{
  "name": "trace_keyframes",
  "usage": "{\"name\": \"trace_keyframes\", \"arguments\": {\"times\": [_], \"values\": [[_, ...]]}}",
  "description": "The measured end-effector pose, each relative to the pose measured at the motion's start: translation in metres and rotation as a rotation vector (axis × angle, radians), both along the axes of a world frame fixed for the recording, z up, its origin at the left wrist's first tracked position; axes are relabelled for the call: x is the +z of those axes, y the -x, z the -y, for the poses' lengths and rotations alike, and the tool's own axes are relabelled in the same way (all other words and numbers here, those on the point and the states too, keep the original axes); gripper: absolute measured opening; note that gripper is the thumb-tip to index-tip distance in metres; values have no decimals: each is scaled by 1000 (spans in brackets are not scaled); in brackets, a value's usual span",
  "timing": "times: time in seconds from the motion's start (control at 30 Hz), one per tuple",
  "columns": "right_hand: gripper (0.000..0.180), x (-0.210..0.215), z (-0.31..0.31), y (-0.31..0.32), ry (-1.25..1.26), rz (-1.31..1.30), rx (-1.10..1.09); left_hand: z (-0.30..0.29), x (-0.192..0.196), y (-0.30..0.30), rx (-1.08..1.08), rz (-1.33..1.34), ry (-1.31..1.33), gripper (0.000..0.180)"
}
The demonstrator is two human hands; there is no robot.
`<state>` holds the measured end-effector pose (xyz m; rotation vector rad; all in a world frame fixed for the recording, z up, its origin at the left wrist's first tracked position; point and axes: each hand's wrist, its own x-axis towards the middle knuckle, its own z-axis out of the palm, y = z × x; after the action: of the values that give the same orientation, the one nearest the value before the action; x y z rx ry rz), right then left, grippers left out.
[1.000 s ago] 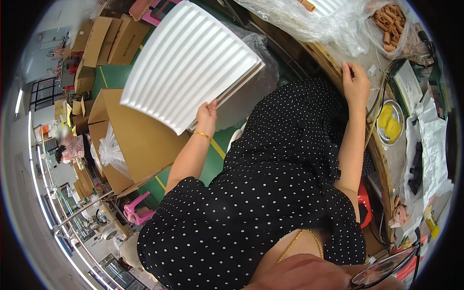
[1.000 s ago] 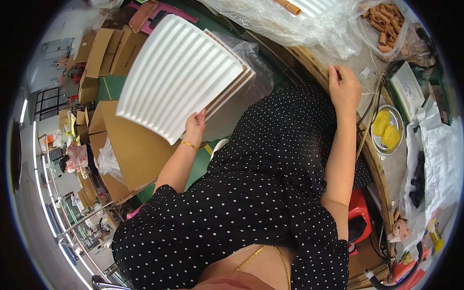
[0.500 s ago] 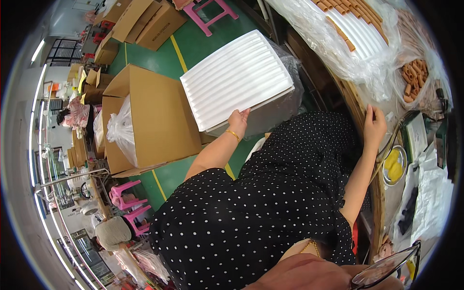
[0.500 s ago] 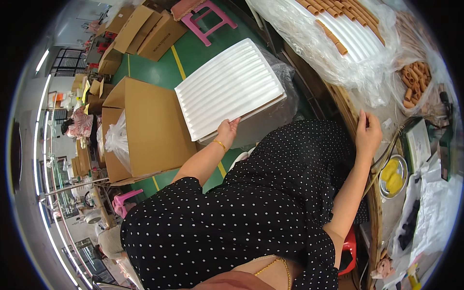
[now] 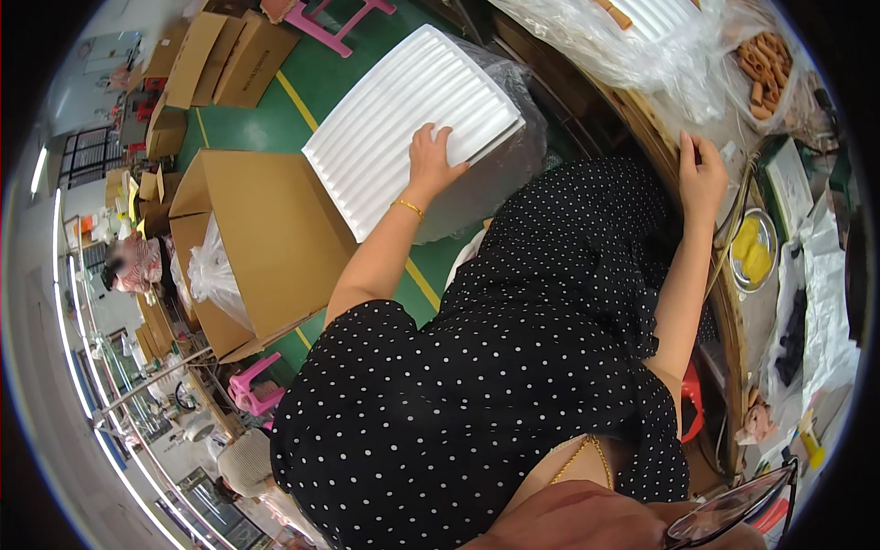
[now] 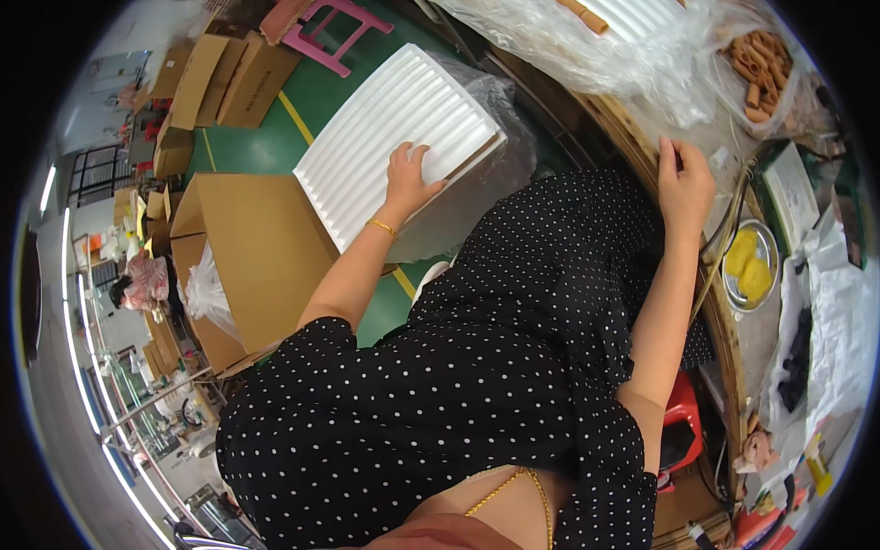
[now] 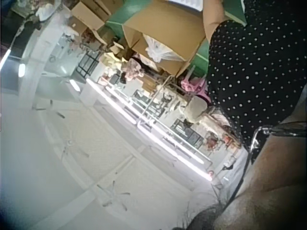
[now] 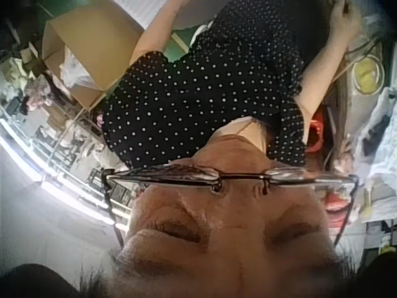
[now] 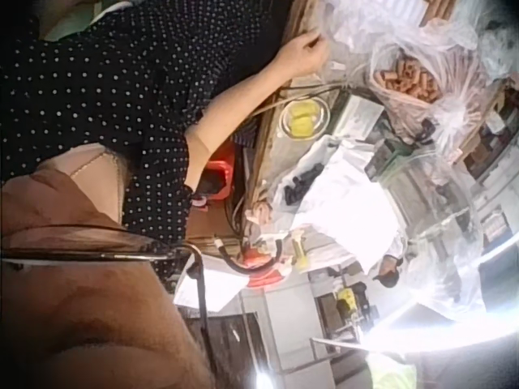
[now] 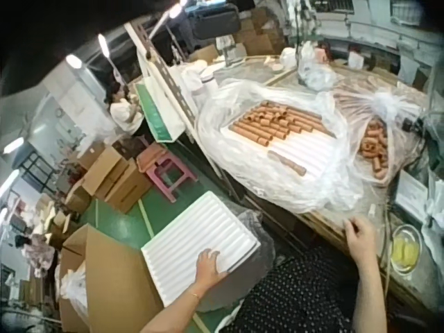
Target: The recorder applies glue from a small container to the ends of small cardboard tubes and arranges them into a tray for packaging.
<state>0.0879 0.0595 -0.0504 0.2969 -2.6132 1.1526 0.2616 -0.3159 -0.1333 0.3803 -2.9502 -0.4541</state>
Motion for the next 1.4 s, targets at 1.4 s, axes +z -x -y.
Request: {"name": "trace_keyframes", "arguments": {"times": [1.4], "values": [[21, 16, 4, -13, 81, 24, -14, -67, 115, 177, -295, -716, -249, 34]]}}
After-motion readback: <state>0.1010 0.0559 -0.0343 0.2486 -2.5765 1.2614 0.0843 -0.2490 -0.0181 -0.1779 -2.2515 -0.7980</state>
